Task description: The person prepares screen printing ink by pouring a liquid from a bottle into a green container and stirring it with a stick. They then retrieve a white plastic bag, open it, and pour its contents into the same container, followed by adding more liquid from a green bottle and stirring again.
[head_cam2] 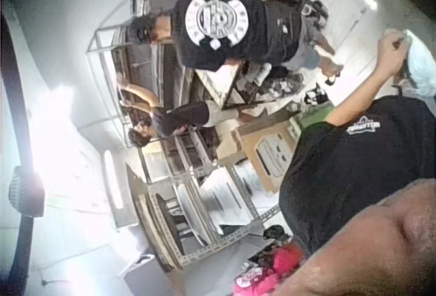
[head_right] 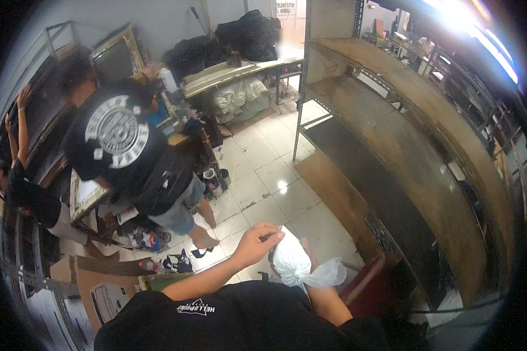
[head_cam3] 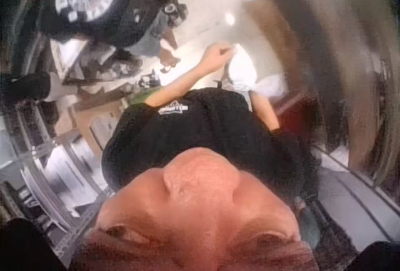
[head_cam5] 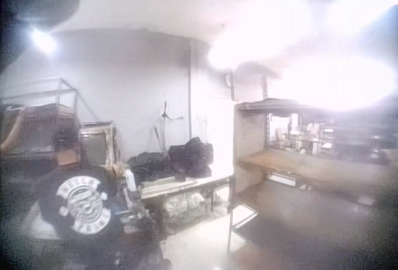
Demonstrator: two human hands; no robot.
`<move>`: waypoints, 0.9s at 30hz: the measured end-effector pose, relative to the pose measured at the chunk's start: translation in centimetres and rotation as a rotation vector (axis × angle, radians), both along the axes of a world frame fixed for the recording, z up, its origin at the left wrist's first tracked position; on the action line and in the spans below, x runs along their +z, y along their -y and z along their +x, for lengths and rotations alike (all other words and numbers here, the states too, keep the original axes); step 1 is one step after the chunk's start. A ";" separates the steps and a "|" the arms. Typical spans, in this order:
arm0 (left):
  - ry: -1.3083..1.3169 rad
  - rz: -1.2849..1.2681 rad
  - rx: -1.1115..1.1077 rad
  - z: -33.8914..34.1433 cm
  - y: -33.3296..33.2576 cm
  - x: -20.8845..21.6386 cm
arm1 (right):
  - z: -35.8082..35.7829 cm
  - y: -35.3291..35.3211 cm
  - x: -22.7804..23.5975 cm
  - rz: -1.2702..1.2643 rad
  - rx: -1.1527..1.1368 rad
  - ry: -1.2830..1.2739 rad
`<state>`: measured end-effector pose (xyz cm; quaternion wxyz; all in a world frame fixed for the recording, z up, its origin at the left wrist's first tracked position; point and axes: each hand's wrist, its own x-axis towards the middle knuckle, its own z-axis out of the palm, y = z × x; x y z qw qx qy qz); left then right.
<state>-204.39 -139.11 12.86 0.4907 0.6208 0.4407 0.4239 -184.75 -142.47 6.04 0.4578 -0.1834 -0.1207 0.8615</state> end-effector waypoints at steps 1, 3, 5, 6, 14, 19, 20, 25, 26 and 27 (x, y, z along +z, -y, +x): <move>0.056 0.061 0.064 0.5 -3.3 -0.2 | 0.8 -3.9 -0.1 -0.067 0.006 0.009; 0.139 -0.241 0.051 0.8 -10.0 1.9 | 1.2 -11.2 0.8 -0.089 0.061 0.000; 0.216 -0.406 0.076 1.1 -16.1 3.1 | 1.2 -18.7 4.1 0.022 0.189 0.007; 0.243 -0.400 0.080 1.3 -19.6 3.2 | 1.5 -22.5 3.6 0.014 0.140 0.017; 0.435 -0.340 0.294 0.7 -44.8 3.0 | -1.1 -48.8 5.6 -0.007 0.224 0.085; 0.462 -0.283 0.380 -1.5 -61.9 -0.8 | -4.5 -65.8 2.1 -0.061 0.142 0.110; 0.518 -0.332 0.365 -2.1 -65.3 -0.2 | -4.3 -70.0 -0.4 0.000 0.170 0.196; 0.518 -0.327 0.389 -5.4 -80.6 3.7 | -7.3 -85.5 3.9 -0.207 0.408 -0.077; 0.513 -0.318 0.383 -5.7 -83.7 4.1 | -7.9 -87.9 6.0 -0.213 0.376 0.000; 0.476 -0.283 0.387 -5.8 -86.5 4.8 | -8.2 -90.6 6.0 -0.203 0.355 0.071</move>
